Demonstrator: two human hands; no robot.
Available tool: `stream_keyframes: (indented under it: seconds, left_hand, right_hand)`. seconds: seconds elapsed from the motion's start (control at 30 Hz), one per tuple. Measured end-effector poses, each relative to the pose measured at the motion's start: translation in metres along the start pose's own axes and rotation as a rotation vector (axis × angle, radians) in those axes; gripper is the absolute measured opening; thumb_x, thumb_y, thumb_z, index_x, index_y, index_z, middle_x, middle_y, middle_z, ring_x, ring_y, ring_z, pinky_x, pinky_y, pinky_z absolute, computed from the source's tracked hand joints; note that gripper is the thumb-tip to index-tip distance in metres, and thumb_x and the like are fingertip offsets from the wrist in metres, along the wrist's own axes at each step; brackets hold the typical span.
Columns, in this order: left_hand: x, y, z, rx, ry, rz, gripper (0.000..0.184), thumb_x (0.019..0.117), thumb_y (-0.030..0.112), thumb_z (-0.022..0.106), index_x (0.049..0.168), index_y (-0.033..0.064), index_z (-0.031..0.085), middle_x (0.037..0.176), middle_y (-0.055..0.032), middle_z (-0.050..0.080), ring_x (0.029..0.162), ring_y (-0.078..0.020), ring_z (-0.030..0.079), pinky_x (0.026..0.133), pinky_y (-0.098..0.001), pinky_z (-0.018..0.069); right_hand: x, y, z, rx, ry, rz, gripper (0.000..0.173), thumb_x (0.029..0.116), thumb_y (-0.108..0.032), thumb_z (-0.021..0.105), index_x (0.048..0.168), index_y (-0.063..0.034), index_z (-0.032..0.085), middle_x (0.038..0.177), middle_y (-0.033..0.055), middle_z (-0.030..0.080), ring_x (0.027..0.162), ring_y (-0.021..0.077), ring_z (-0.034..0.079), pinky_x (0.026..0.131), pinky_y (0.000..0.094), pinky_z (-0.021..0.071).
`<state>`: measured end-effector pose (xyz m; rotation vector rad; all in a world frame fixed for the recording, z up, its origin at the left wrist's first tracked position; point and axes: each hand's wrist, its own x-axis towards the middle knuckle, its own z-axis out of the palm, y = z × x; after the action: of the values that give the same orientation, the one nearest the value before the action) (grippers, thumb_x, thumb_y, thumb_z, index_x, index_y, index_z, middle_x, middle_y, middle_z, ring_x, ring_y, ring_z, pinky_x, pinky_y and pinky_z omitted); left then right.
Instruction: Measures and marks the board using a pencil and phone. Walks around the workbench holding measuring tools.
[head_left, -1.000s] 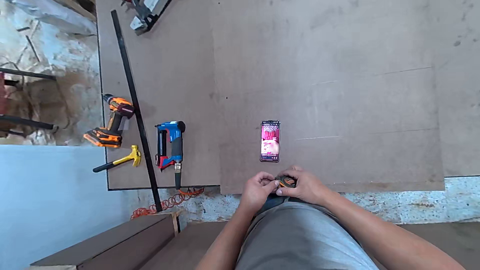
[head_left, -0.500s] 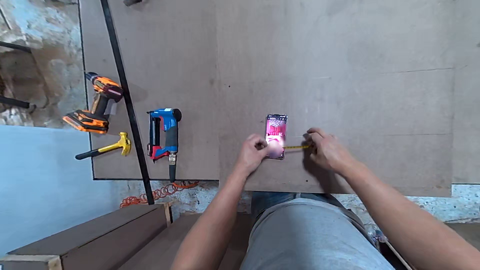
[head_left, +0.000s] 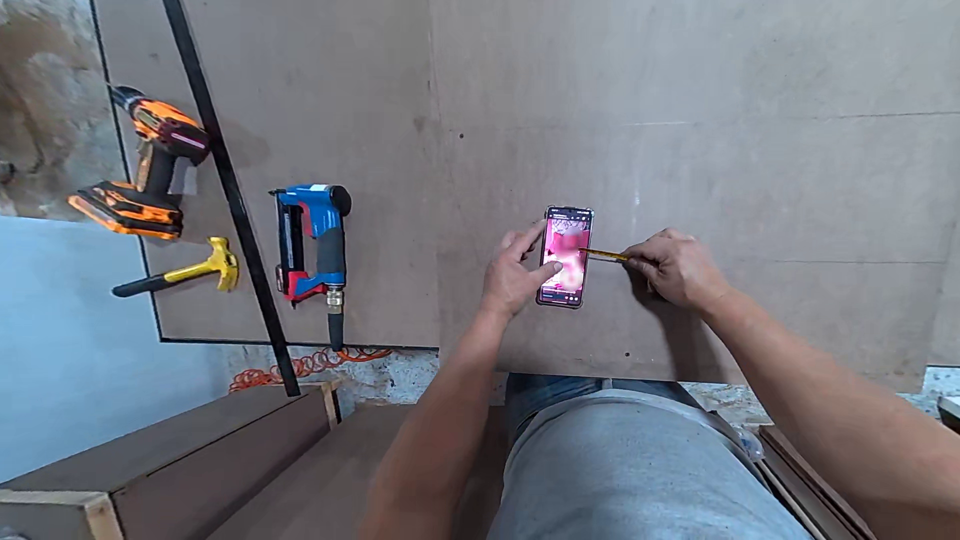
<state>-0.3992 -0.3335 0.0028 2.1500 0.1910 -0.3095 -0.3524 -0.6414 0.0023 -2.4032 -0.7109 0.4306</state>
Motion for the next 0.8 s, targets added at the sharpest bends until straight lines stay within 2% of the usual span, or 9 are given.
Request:
stream_keyframes:
  seconds: [0.1,0.2,0.37,0.53,0.8]
  left_hand:
    - [0.009,0.0,-0.003,0.085,-0.057,0.016,0.07,0.0831,0.043,0.085,0.147,0.0332,0.059,0.127,-0.0073,0.062,0.114,-0.0211,0.06,0.097,-0.0454,0.0532]
    - [0.013,0.002,-0.003,0.142,-0.074,0.031,0.064,0.0851,0.046,0.082,0.144,0.0354,0.061,0.125,-0.0078,0.062,0.114,-0.0226,0.06,0.097,-0.0471,0.0525]
    - [0.015,0.003,-0.001,0.261,-0.118,0.045,0.063,0.086,0.045,0.081,0.145,0.038,0.06,0.13,-0.0089,0.059,0.126,-0.0265,0.053,0.105,-0.0482,0.0485]
    - [0.017,0.005,-0.003,0.295,-0.135,0.066,0.071,0.0825,0.045,0.084,0.148,0.0353,0.057,0.131,-0.0116,0.06,0.126,-0.0293,0.054,0.105,-0.0502,0.0482]
    - [0.018,0.007,-0.005,0.316,-0.156,0.063,0.077,0.0809,0.047,0.086,0.15,0.0355,0.054,0.133,-0.0114,0.059,0.128,-0.0288,0.053,0.107,-0.049,0.0471]
  right_hand:
    - [0.006,0.001,0.001,-0.029,0.006,-0.028,0.024,0.1053,-0.03,0.056,0.113,-0.0224,0.077,0.106,0.0005,0.075,0.111,0.0225,0.066,0.098,0.0454,0.0504]
    - [0.007,0.0,0.005,-0.039,0.022,-0.02,0.025,0.1053,-0.031,0.055,0.113,-0.0218,0.077,0.106,0.0011,0.075,0.111,0.0234,0.066,0.098,0.0465,0.0499]
    - [0.008,-0.001,0.007,-0.032,0.037,-0.018,0.025,0.105,-0.03,0.055,0.113,-0.0214,0.077,0.105,0.0017,0.075,0.112,0.0245,0.065,0.099,0.0476,0.0483]
    - [0.009,0.0,0.006,-0.038,0.017,-0.029,0.026,0.1047,-0.031,0.054,0.114,-0.0218,0.077,0.105,0.0033,0.075,0.111,0.0263,0.065,0.097,0.0496,0.0483]
    - [0.01,0.0,0.007,-0.061,0.007,-0.03,0.028,0.1054,-0.032,0.052,0.115,-0.024,0.077,0.107,0.0008,0.075,0.113,0.0237,0.065,0.096,0.0476,0.0476]
